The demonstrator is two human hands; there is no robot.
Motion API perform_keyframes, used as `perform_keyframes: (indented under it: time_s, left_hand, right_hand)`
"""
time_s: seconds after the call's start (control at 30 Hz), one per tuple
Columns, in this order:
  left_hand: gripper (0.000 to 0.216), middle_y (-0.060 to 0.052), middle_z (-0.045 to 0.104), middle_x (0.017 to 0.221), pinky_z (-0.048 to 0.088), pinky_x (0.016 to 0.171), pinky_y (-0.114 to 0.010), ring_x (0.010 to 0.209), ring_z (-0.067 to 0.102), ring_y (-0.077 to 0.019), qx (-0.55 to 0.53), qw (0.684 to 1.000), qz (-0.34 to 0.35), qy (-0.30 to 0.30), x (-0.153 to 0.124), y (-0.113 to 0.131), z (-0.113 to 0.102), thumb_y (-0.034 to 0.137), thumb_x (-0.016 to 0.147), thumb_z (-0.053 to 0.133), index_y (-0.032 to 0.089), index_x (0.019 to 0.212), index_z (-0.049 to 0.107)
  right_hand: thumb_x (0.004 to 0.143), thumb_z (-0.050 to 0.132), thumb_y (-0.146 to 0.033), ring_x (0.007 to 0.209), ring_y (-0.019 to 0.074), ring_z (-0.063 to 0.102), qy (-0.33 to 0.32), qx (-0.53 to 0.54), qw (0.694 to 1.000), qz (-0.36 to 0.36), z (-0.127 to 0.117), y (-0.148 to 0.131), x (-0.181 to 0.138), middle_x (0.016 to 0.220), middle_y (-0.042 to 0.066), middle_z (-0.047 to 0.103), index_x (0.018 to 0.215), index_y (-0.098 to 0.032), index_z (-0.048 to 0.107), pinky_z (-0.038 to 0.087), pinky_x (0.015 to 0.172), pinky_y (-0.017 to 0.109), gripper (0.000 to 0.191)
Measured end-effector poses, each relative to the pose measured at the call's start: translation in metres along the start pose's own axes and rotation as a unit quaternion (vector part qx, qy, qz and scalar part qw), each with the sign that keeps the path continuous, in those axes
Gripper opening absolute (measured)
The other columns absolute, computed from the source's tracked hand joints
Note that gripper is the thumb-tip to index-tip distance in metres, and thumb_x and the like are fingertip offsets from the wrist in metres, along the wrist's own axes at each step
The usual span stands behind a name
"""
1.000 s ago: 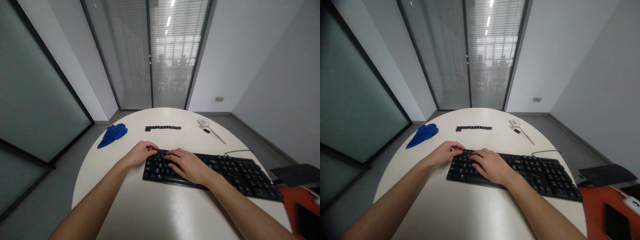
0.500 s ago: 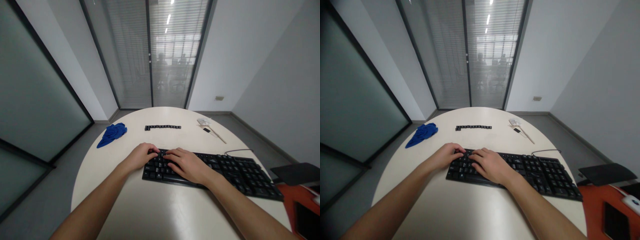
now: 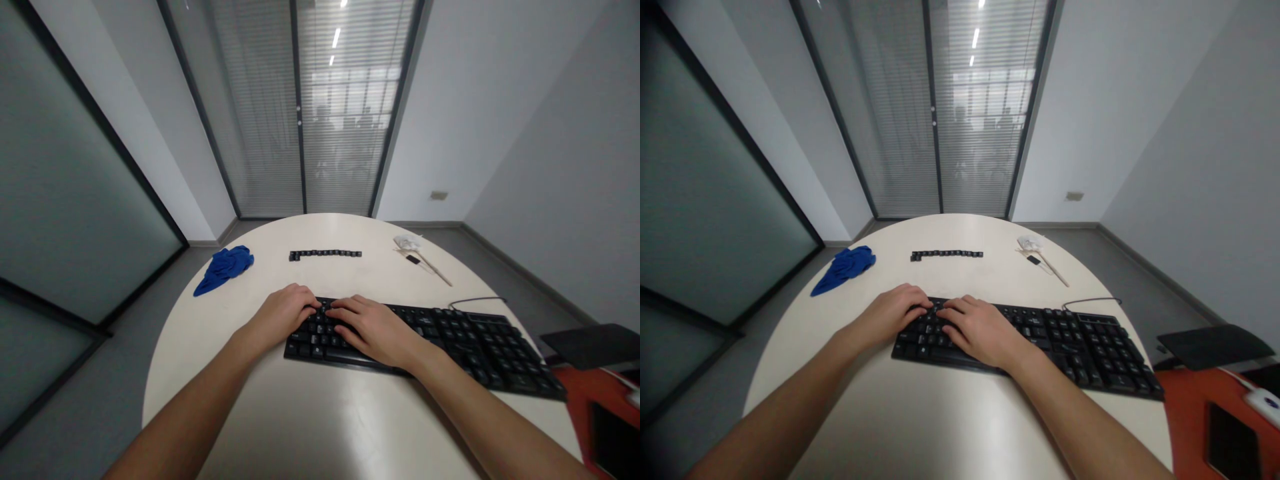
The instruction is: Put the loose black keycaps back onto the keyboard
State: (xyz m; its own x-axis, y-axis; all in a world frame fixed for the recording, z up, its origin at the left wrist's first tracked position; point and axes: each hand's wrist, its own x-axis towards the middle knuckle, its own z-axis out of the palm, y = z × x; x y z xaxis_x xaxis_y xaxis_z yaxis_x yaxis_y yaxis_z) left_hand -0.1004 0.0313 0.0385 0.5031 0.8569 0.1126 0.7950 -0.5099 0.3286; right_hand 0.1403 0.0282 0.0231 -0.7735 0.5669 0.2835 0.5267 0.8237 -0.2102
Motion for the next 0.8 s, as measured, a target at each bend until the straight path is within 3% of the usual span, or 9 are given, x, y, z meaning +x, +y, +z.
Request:
perform_keyframes:
  time_s: [0.4, 0.8]
  left_hand:
    - [0.025, -0.006, 0.072, 0.108, 0.048, 0.089, -0.032, 0.102, 0.064, -0.0237, -0.026, 0.999, 0.022, -0.014, 0.001, 0.001, 0.003, 0.016, 0.096, 0.052, 0.022, 0.104, 0.076]
    - [0.018, -0.003, 0.077, 0.103, 0.047, 0.093, -0.034, 0.101, 0.066, -0.0229, -0.164, 0.984, -0.028, 0.068, 0.01, -0.024, 0.021, 0.028, 0.094, 0.061, 0.022, 0.101, 0.077]
  right_hand:
    - [0.1, 0.052, -0.027, 0.111, 0.0272, 0.062, 0.024, -0.013, 1.0, 0.001, 0.0, -0.008, 0.003, 0.125, 0.012, 0.068, 0.124, -0.02, 0.066, 0.055, 0.097, 0.047, 0.029]
    - [0.099, 0.055, -0.042, 0.12, 0.0289, 0.056, 0.009, 0.01, 0.999, 0.039, 0.005, -0.02, 0.003, 0.138, 0.012, 0.06, 0.139, -0.022, 0.057, 0.049, 0.101, 0.049, 0.045]
